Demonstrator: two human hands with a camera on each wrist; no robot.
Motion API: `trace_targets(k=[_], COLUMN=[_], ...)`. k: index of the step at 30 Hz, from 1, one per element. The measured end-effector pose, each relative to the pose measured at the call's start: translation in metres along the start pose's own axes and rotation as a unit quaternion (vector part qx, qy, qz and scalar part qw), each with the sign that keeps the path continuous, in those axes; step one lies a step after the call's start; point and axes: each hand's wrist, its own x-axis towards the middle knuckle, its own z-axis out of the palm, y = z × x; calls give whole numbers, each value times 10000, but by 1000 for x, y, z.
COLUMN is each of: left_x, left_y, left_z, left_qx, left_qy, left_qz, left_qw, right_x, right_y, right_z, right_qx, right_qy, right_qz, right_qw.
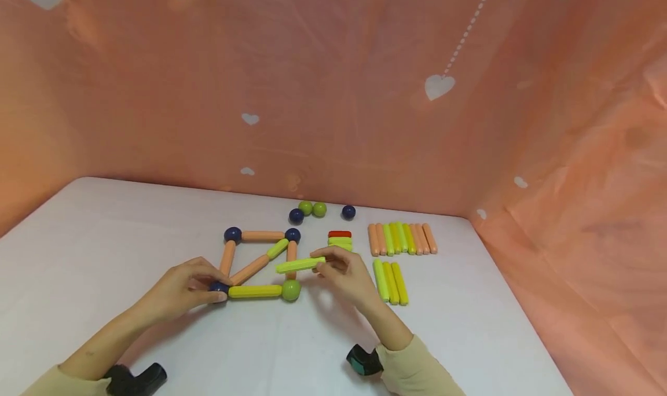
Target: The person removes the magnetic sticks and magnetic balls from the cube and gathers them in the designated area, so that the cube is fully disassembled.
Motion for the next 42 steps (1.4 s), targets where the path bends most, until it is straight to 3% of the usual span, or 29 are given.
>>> trace_targets(k=[5, 11, 16, 22, 28, 33, 35, 37, 42], left_x=[-1, -1, -3, -4, -5, -3, 0, 4, 10], left_y=[3, 4, 6, 7, 11, 14, 16, 19, 26], left_z=[-2, -1, -1, -3, -6, -3, 1, 5, 18], left_qx=[55, 146, 126, 349, 611, 632, 688, 744, 671], left_qy=[26, -80, -243, -277, -86, 441, 520, 448, -181], left_qz=[-47, -15, -190, -69, -31, 444, 633, 759, 704], left_qw=[10000, 9999, 9994, 9990, 9981, 9960, 9943, 9933, 9951], right_x=[-13, -32, -47, -67, -83, -90, -92, -95, -96], right_y=[3, 8, 15, 20, 23, 30, 33, 36, 41], right_z=[-29, -60, -80, -105, -128, -137, -138, -136, -127], right_qx=[-73, -175, 139, 311, 406, 377, 270, 91, -258], right_qy=[778, 1619, 1987, 2332, 2358, 2266, 2176, 2043, 1566], right_qz=[470, 1348, 1478, 1750, 2109, 2172, 2229, 2292, 2270], right_qw=[9958, 9774, 9688, 9561, 9478, 9487, 9499, 9517, 9609])
